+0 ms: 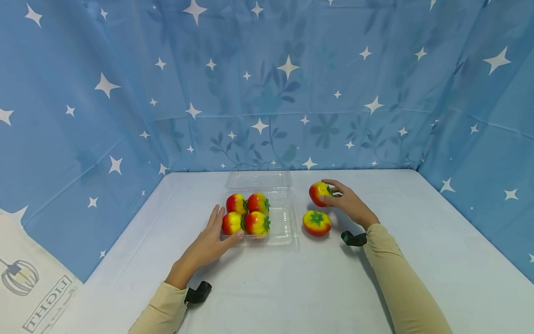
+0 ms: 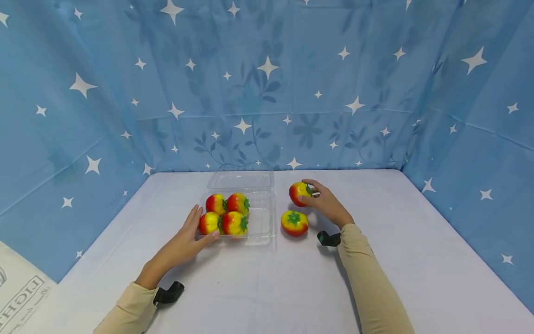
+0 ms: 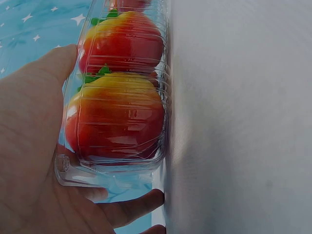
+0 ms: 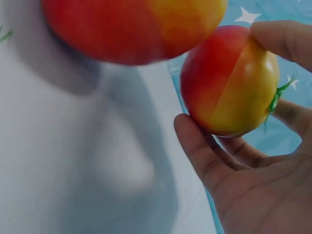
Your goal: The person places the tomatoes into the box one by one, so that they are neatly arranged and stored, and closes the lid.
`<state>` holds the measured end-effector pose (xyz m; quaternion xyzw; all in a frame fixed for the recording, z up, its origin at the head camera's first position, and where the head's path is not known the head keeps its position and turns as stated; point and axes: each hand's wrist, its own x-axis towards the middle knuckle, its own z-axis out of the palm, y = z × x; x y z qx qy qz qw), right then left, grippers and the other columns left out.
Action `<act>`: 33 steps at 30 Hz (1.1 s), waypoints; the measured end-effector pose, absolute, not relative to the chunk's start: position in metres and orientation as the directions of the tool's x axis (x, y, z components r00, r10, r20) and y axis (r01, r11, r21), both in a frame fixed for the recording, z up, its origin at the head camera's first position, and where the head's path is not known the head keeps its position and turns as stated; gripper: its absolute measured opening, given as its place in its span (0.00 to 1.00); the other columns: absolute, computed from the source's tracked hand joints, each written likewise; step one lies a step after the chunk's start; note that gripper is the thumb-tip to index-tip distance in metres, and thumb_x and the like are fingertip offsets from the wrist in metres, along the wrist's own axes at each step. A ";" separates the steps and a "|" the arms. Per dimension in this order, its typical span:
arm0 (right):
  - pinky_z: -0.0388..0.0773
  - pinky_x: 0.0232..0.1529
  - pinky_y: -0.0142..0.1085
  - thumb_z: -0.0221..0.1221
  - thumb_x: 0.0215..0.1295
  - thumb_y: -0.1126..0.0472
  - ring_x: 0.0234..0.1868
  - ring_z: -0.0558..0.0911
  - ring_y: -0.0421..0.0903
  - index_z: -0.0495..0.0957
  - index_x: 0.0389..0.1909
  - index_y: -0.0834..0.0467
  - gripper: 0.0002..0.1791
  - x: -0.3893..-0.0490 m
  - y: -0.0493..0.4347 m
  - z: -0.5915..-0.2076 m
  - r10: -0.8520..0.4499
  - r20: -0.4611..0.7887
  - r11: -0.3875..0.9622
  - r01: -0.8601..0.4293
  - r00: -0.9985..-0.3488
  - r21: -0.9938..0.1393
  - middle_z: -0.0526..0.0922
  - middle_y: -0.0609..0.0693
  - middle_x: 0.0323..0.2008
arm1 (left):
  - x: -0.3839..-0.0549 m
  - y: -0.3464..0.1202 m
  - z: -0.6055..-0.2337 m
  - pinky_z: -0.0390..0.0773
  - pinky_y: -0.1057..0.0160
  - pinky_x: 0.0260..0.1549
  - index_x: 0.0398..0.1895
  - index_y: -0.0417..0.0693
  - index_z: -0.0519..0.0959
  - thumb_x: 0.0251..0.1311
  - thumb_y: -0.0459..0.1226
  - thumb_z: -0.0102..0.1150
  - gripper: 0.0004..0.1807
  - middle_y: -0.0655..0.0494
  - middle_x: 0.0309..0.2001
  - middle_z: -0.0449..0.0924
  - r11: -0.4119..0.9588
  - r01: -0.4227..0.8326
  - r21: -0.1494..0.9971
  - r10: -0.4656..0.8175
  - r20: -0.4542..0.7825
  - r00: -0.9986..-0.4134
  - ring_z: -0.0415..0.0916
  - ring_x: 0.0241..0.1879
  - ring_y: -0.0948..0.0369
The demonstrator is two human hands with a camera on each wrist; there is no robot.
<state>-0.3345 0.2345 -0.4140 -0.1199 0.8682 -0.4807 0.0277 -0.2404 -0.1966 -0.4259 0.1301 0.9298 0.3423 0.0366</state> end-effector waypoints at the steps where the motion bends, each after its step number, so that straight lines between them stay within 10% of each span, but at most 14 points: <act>1: 0.68 0.69 0.69 0.65 0.75 0.45 0.74 0.64 0.68 0.63 0.83 0.50 0.41 -0.334 0.234 -0.412 -0.234 0.071 0.506 -0.184 -0.970 -0.843 0.66 0.65 0.75 | -0.240 -0.197 -0.426 0.52 0.30 0.74 0.88 0.40 0.37 0.71 0.68 0.57 0.63 0.42 0.87 0.26 0.732 0.218 0.645 0.268 0.021 -0.963 0.43 0.82 0.34; 33: 0.77 0.65 0.60 0.64 0.77 0.50 0.66 0.77 0.64 0.62 0.83 0.51 0.38 -0.311 0.159 -0.374 -0.350 0.209 0.457 -0.361 -0.913 -0.813 0.73 0.64 0.70 | -0.241 -0.197 -0.425 0.53 0.28 0.73 0.88 0.40 0.37 0.71 0.68 0.56 0.63 0.41 0.87 0.26 0.742 0.214 0.636 0.267 0.013 -0.964 0.44 0.82 0.32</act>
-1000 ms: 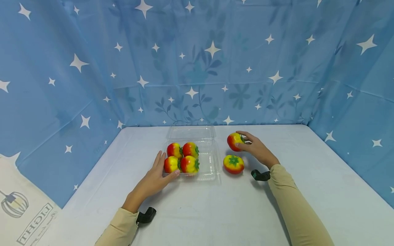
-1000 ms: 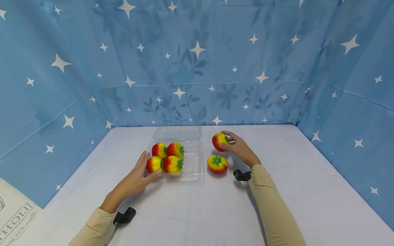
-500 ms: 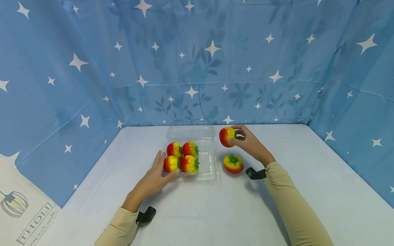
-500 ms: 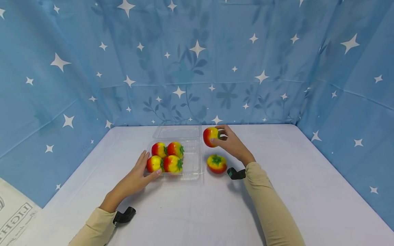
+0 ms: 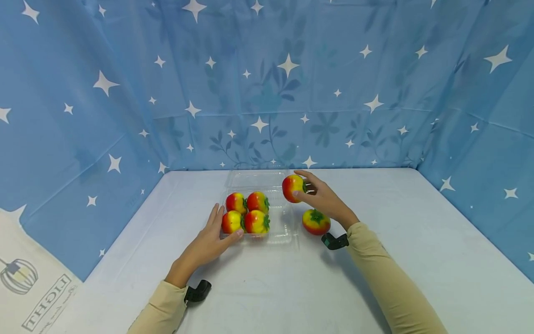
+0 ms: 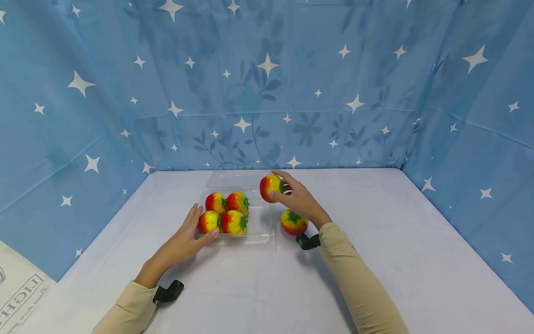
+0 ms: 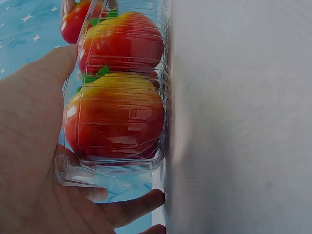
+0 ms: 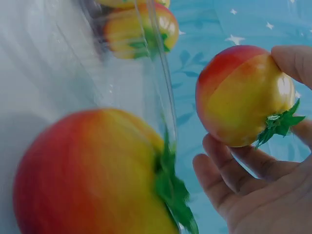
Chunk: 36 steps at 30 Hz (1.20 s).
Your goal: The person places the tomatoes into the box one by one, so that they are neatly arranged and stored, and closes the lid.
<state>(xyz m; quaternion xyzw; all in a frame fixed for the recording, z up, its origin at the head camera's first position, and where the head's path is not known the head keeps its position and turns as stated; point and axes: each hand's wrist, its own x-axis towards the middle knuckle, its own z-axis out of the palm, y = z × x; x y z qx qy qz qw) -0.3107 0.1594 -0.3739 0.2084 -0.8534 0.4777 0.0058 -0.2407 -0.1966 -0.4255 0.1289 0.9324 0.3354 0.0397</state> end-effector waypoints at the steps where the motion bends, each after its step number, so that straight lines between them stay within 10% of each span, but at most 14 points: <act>1: 0.78 0.65 0.60 0.64 0.77 0.50 0.65 0.77 0.64 0.62 0.83 0.50 0.39 -0.310 0.157 -0.374 -0.355 0.214 0.462 -0.370 -0.910 -0.806 0.74 0.64 0.70 | -0.241 -0.196 -0.425 0.53 0.28 0.73 0.88 0.40 0.37 0.71 0.68 0.56 0.63 0.41 0.87 0.26 0.742 0.213 0.636 0.267 0.011 -0.964 0.44 0.82 0.32; 36: 0.73 0.69 0.61 0.72 0.70 0.59 0.71 0.67 0.63 0.71 0.74 0.57 0.34 -0.308 0.109 -0.404 -0.403 0.290 0.666 -0.495 -0.868 -0.558 0.78 0.58 0.67 | -0.242 -0.198 -0.427 0.52 0.27 0.73 0.88 0.41 0.36 0.71 0.68 0.56 0.62 0.42 0.87 0.26 0.737 0.221 0.639 0.274 0.016 -0.962 0.46 0.81 0.32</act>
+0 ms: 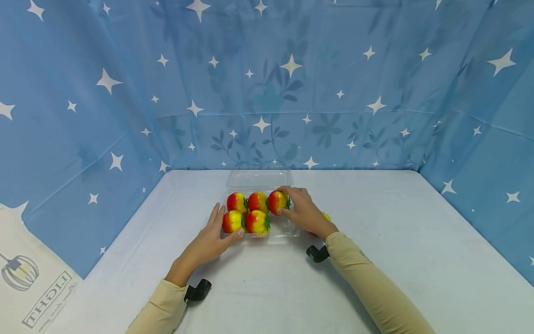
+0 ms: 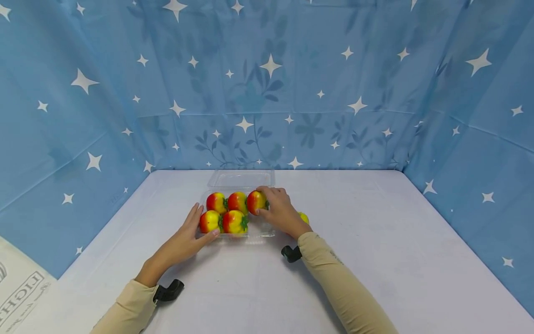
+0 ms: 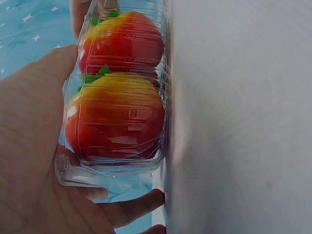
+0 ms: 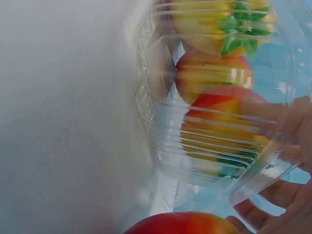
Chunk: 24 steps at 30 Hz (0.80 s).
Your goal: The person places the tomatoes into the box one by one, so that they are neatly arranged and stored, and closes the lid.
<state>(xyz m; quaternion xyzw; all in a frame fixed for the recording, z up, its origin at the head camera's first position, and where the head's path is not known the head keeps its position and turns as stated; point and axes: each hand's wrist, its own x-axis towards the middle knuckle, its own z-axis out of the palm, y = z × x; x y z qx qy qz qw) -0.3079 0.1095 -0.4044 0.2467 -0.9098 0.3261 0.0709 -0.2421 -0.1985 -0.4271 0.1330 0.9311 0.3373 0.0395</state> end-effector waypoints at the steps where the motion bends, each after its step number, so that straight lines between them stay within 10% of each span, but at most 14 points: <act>1: 0.72 0.69 0.62 0.72 0.70 0.59 0.71 0.67 0.64 0.72 0.74 0.57 0.34 -0.308 0.109 -0.405 -0.400 0.292 0.673 -0.495 -0.869 -0.550 0.79 0.58 0.67 | -0.242 -0.198 -0.427 0.52 0.27 0.73 0.88 0.41 0.36 0.71 0.68 0.56 0.62 0.42 0.87 0.26 0.737 0.221 0.639 0.275 0.016 -0.961 0.46 0.81 0.32; 24: 0.67 0.71 0.63 0.73 0.70 0.59 0.67 0.70 0.68 0.74 0.71 0.61 0.32 -0.303 0.108 -0.406 -0.415 0.352 0.769 -0.530 -0.839 -0.356 0.79 0.65 0.64 | -0.239 -0.196 -0.424 0.51 0.26 0.73 0.88 0.40 0.36 0.71 0.68 0.56 0.63 0.41 0.87 0.25 0.741 0.207 0.639 0.269 0.001 -0.963 0.43 0.82 0.31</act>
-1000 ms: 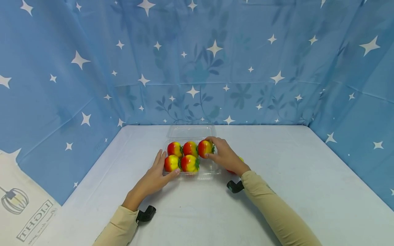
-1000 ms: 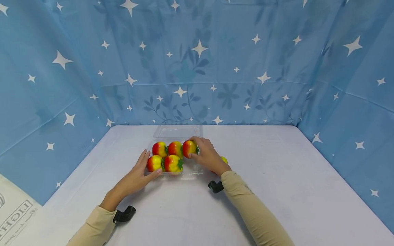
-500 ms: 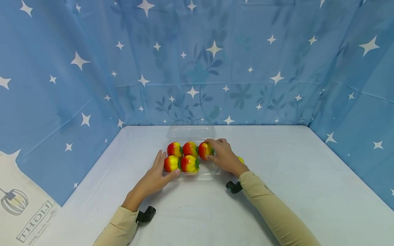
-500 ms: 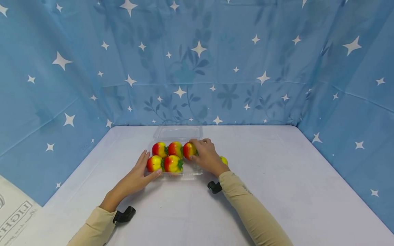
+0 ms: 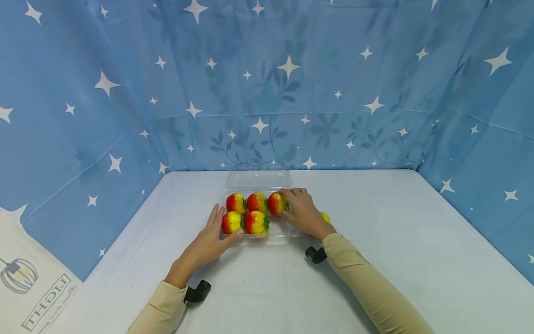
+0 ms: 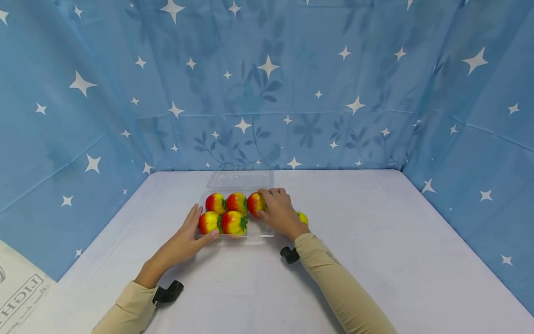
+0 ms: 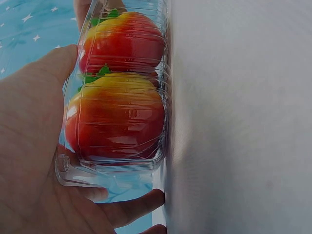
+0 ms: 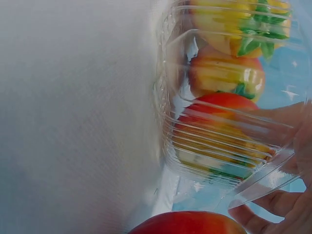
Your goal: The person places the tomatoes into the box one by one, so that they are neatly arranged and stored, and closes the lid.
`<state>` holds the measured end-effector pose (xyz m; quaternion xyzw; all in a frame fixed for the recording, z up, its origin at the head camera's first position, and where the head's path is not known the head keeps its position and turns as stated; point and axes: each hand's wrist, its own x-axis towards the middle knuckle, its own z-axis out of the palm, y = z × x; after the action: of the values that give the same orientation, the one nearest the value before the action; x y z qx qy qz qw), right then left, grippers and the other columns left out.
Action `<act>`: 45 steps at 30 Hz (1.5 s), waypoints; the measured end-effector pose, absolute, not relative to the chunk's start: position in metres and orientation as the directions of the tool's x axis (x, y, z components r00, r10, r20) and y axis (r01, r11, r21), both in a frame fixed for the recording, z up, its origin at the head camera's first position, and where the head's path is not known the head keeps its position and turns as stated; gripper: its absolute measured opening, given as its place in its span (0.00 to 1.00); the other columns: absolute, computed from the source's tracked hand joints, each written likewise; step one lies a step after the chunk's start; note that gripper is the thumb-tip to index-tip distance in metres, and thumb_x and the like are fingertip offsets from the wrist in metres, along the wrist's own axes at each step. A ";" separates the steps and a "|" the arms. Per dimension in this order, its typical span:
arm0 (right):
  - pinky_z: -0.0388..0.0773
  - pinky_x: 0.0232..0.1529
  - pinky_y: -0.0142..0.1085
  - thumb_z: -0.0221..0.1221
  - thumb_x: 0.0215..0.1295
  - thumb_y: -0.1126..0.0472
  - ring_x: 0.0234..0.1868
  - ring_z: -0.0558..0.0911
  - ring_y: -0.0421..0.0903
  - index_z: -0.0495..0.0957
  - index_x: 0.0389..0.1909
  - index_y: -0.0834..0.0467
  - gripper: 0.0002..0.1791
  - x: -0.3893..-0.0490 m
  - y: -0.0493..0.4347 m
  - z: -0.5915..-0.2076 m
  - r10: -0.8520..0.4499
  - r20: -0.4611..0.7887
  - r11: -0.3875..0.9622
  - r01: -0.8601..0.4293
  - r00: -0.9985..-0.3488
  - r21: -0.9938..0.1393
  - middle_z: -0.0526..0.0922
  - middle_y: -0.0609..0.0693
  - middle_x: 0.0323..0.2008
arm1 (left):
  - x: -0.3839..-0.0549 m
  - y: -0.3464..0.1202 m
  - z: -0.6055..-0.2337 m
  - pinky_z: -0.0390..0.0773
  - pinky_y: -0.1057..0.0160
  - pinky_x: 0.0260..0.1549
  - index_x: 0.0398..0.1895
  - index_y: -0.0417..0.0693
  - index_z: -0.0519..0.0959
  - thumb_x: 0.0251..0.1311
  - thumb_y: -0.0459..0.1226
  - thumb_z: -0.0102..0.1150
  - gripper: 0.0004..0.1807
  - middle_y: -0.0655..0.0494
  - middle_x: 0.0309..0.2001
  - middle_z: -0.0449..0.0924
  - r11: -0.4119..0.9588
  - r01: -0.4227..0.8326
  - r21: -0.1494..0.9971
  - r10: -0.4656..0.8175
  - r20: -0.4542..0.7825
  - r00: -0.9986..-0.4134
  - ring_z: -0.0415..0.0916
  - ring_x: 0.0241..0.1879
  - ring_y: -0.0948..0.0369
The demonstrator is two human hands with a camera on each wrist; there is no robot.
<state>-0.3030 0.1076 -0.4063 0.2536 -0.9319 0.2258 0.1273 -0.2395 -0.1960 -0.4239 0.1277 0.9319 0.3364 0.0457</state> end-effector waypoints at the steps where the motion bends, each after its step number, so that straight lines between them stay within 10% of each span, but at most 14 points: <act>1: 0.67 0.71 0.63 0.73 0.70 0.59 0.67 0.70 0.68 0.74 0.71 0.62 0.32 -0.303 0.108 -0.406 -0.415 0.353 0.770 -0.530 -0.839 -0.355 0.79 0.65 0.64 | -0.239 -0.196 -0.424 0.51 0.26 0.73 0.88 0.40 0.36 0.71 0.68 0.56 0.63 0.41 0.87 0.25 0.740 0.207 0.640 0.269 0.001 -0.963 0.43 0.82 0.32; 45: 0.65 0.72 0.67 0.63 0.76 0.48 0.76 0.65 0.65 0.60 0.83 0.59 0.42 -0.307 0.138 -0.375 -0.384 0.201 0.676 -0.423 -0.901 -0.603 0.65 0.63 0.79 | -0.241 -0.198 -0.427 0.50 0.29 0.75 0.88 0.42 0.35 0.71 0.68 0.57 0.63 0.44 0.87 0.25 0.733 0.212 0.647 0.269 0.011 -0.963 0.42 0.83 0.35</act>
<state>-0.3067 0.1382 -0.3746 0.2205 -0.9150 0.3365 0.0285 -0.2415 -0.1975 -0.4270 0.1293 0.9299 0.3419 0.0416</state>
